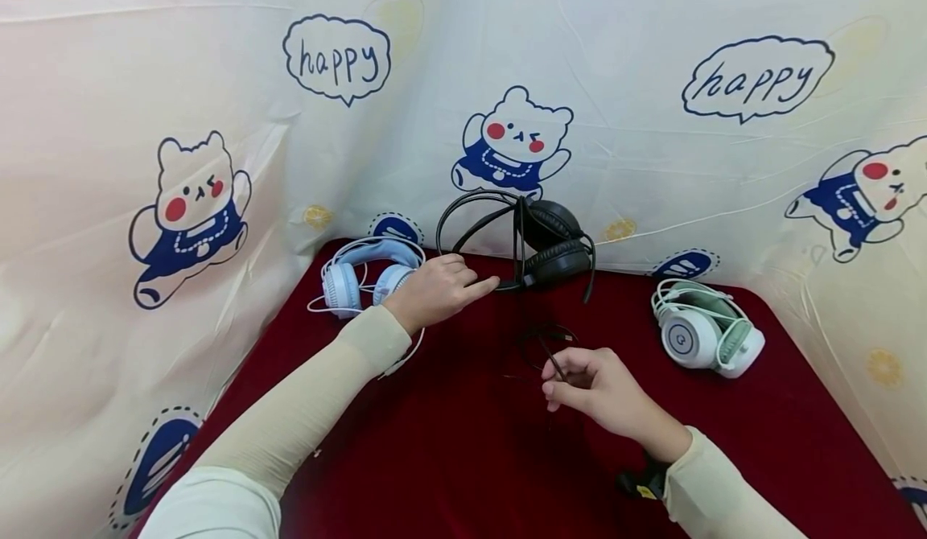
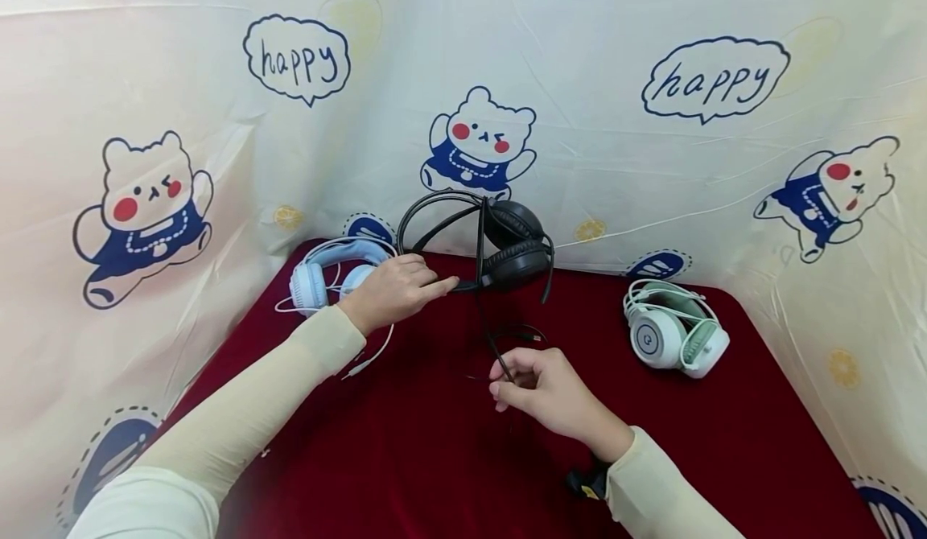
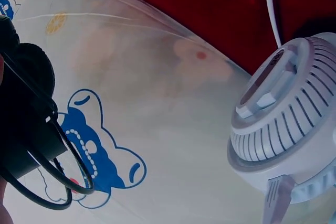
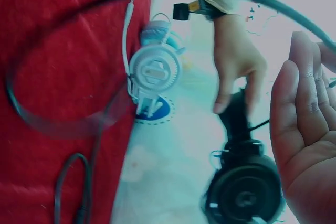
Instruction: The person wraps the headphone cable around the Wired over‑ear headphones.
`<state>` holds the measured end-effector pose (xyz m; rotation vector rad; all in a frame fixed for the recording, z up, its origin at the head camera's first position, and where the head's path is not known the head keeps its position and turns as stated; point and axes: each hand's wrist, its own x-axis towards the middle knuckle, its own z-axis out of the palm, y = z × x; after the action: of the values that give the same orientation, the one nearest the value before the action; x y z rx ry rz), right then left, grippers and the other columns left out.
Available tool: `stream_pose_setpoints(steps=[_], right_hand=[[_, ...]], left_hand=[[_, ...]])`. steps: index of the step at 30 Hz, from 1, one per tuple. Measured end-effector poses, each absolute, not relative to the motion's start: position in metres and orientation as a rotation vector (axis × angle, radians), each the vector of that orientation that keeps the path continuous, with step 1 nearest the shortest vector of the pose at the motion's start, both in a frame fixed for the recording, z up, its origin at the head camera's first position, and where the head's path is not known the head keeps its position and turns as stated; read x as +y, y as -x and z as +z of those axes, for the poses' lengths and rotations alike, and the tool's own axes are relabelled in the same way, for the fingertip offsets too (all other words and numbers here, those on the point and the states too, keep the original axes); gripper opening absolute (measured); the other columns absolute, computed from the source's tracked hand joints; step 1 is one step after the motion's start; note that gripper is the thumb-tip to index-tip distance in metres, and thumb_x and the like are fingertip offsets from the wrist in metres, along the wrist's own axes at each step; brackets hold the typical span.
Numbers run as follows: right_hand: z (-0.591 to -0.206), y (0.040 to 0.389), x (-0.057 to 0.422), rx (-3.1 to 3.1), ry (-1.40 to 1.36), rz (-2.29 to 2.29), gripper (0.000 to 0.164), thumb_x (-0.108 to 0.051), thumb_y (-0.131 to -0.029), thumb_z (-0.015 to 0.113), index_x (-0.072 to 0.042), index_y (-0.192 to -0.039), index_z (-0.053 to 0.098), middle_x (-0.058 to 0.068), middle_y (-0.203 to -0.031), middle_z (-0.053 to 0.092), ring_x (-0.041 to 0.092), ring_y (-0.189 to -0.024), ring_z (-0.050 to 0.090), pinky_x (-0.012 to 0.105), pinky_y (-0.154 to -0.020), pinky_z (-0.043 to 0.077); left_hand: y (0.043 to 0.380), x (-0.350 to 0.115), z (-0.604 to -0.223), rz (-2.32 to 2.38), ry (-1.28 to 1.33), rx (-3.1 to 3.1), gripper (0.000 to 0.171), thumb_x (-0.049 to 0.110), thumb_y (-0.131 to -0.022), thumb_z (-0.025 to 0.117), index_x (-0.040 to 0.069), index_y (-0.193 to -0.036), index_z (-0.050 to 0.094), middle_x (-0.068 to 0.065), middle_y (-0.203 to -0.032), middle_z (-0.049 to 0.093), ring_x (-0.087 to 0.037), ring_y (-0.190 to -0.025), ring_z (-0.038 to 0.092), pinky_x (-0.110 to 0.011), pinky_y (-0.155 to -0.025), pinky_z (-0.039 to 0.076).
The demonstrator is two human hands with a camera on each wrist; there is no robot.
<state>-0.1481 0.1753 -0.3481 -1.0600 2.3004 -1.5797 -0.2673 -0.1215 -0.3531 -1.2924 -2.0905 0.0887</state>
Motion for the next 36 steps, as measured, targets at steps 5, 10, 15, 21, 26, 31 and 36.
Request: stream_pose_setpoints(steps=[5,10,15,21,26,31,36], right_hand=[[-0.331,0.148,0.181,2.338,1.158,-1.561,0.016,0.005,-0.090,0.062,-0.010,-0.096,0.065,0.000,-0.077,0.069,0.019,-0.068,0.068,0.032,-0.060,0.056],[-0.311,0.149,0.186,2.364,1.306,-1.538,0.021,0.010,-0.088,0.062,-0.009,-0.095,0.065,0.000,-0.076,0.069,0.017,-0.067,0.067,0.030,-0.062,0.056],[-0.289,0.149,0.191,2.413,1.388,-1.494,0.024,0.012,-0.087,0.062,-0.011,-0.094,0.066,-0.004,-0.075,0.069,0.014,-0.066,0.065,0.026,-0.058,0.052],[-0.267,0.150,0.197,2.465,1.408,-1.466,0.028,0.013,-0.087,0.061,-0.014,-0.093,0.066,-0.005,-0.075,0.068,0.016,-0.063,0.062,0.025,-0.053,0.048],[-0.257,0.151,0.202,2.487,1.460,-1.469,0.030,0.014,-0.087,0.060,-0.015,-0.095,0.066,-0.004,-0.074,0.068,0.014,-0.064,0.064,0.025,-0.056,0.051],[-0.250,0.152,0.206,2.500,1.501,-1.471,0.028,0.014,-0.089,0.057,-0.012,-0.096,0.066,-0.003,-0.074,0.066,0.012,-0.061,0.063,0.024,-0.056,0.052],[-0.243,0.154,0.211,2.563,1.580,-1.410,0.027,0.014,-0.088,0.058,-0.010,-0.097,0.068,-0.005,-0.074,0.062,0.007,-0.056,0.053,0.022,-0.052,0.046]], left_hand=[[0.264,-0.123,-0.354,0.114,1.297,-2.126,0.044,0.001,-0.086,0.071,0.016,-0.127,0.065,-0.003,-0.092,0.072,-0.017,-0.079,0.064,-0.032,-0.091,0.049],[0.263,-0.124,-0.357,0.193,1.309,-2.151,0.049,0.002,-0.084,0.074,0.017,-0.130,0.063,-0.003,-0.097,0.072,-0.016,-0.082,0.064,-0.032,-0.094,0.047],[0.261,-0.126,-0.365,0.242,1.326,-2.164,0.051,0.004,-0.083,0.075,0.018,-0.130,0.062,-0.003,-0.095,0.072,-0.016,-0.081,0.064,-0.031,-0.093,0.047],[0.257,-0.130,-0.373,0.246,1.341,-2.168,0.050,0.004,-0.083,0.075,0.017,-0.130,0.062,-0.003,-0.095,0.072,-0.016,-0.081,0.064,-0.031,-0.093,0.047],[0.254,-0.133,-0.377,0.202,1.358,-2.151,0.048,0.004,-0.082,0.076,0.016,-0.128,0.064,-0.002,-0.091,0.072,-0.016,-0.078,0.064,-0.030,-0.090,0.048],[0.252,-0.134,-0.380,0.175,1.385,-2.124,0.046,0.003,-0.083,0.075,0.016,-0.126,0.065,-0.002,-0.089,0.071,-0.016,-0.077,0.063,-0.030,-0.088,0.049],[0.250,-0.134,-0.381,0.175,1.393,-2.100,0.046,0.003,-0.083,0.075,0.016,-0.126,0.065,-0.002,-0.088,0.071,-0.015,-0.076,0.062,-0.029,-0.088,0.048]])
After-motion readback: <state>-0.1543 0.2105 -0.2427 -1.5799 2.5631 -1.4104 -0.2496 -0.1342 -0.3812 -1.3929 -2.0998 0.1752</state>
